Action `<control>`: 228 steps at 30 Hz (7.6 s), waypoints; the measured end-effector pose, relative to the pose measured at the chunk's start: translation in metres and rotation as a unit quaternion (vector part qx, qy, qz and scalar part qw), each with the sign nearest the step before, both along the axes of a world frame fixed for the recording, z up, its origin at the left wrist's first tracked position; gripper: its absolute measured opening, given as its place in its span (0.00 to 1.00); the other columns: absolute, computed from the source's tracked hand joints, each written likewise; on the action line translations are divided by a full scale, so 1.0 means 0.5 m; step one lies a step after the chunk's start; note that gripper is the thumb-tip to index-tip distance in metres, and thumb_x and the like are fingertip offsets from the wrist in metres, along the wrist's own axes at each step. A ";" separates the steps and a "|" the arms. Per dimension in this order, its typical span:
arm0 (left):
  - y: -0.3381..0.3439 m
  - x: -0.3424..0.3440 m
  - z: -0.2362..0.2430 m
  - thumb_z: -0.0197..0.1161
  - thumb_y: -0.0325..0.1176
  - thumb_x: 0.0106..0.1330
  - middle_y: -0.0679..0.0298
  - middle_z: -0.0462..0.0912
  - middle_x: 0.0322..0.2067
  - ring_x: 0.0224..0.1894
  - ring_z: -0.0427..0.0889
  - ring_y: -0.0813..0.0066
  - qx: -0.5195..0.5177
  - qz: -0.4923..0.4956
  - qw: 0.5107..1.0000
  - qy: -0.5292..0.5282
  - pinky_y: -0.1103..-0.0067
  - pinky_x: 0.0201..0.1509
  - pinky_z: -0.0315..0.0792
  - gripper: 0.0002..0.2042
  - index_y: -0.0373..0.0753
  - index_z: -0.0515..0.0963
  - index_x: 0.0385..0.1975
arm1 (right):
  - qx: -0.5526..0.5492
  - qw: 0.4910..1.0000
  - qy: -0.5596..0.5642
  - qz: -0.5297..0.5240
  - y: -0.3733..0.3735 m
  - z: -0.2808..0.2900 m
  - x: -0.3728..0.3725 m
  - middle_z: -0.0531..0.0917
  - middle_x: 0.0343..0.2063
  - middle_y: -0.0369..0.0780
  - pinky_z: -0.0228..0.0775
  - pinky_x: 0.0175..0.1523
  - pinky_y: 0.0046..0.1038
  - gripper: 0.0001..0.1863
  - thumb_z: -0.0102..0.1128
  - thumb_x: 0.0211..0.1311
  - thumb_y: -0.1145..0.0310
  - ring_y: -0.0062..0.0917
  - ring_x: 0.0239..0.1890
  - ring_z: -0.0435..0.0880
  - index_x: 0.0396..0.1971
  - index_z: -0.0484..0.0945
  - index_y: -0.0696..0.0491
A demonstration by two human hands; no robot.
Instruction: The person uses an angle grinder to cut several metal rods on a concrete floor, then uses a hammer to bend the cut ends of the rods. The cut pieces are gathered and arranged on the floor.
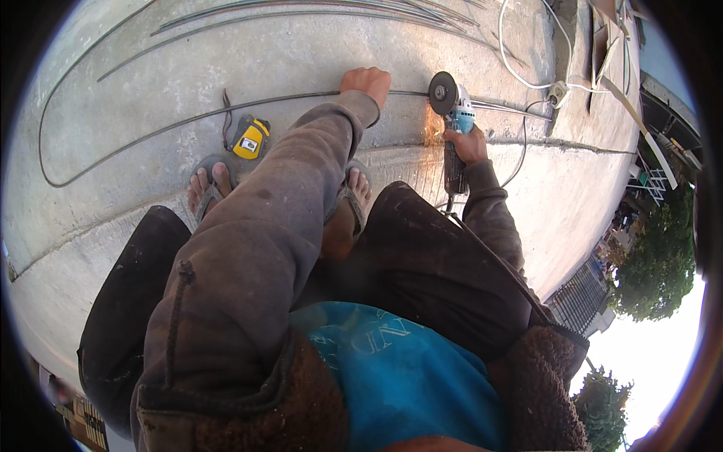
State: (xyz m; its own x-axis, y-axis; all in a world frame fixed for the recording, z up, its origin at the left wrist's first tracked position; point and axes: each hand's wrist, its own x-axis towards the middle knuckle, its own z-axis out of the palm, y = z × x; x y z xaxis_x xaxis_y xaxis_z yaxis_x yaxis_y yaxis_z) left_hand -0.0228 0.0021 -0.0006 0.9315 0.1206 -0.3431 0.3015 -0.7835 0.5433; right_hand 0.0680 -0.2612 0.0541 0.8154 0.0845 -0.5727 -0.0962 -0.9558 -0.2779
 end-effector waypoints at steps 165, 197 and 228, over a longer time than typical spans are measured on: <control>0.946 -0.169 0.070 0.58 0.49 0.70 0.58 0.64 0.17 0.22 0.60 0.69 0.095 0.076 0.985 -0.121 0.71 0.28 0.61 0.25 0.32 0.69 0.19 | 0.425 0.696 -0.067 -0.574 -0.133 0.132 -0.328 0.82 0.26 0.44 0.78 0.31 0.32 0.19 0.60 0.54 0.58 0.29 0.22 0.81 0.37 0.75 0.58; -0.130 -0.116 0.207 0.69 0.27 0.60 0.42 0.77 0.52 0.55 0.80 0.62 -0.554 -0.031 0.825 0.108 0.75 0.58 0.75 0.30 0.22 0.64 0.60 | 0.659 0.560 0.006 -0.502 -0.018 0.085 -0.164 0.82 0.33 0.47 0.79 0.42 0.39 0.21 0.59 0.56 0.59 0.33 0.34 0.83 0.43 0.74 0.61; -0.332 -0.096 0.146 0.67 0.39 0.62 0.51 0.81 0.43 0.43 0.82 0.59 -0.413 -0.040 0.908 0.062 0.69 0.47 0.73 0.27 0.31 0.69 0.57 | 0.362 0.776 -0.161 -0.491 -0.045 0.071 -0.171 0.81 0.36 0.42 0.76 0.43 0.30 0.31 0.75 0.40 0.70 0.27 0.35 0.82 0.46 0.71 0.59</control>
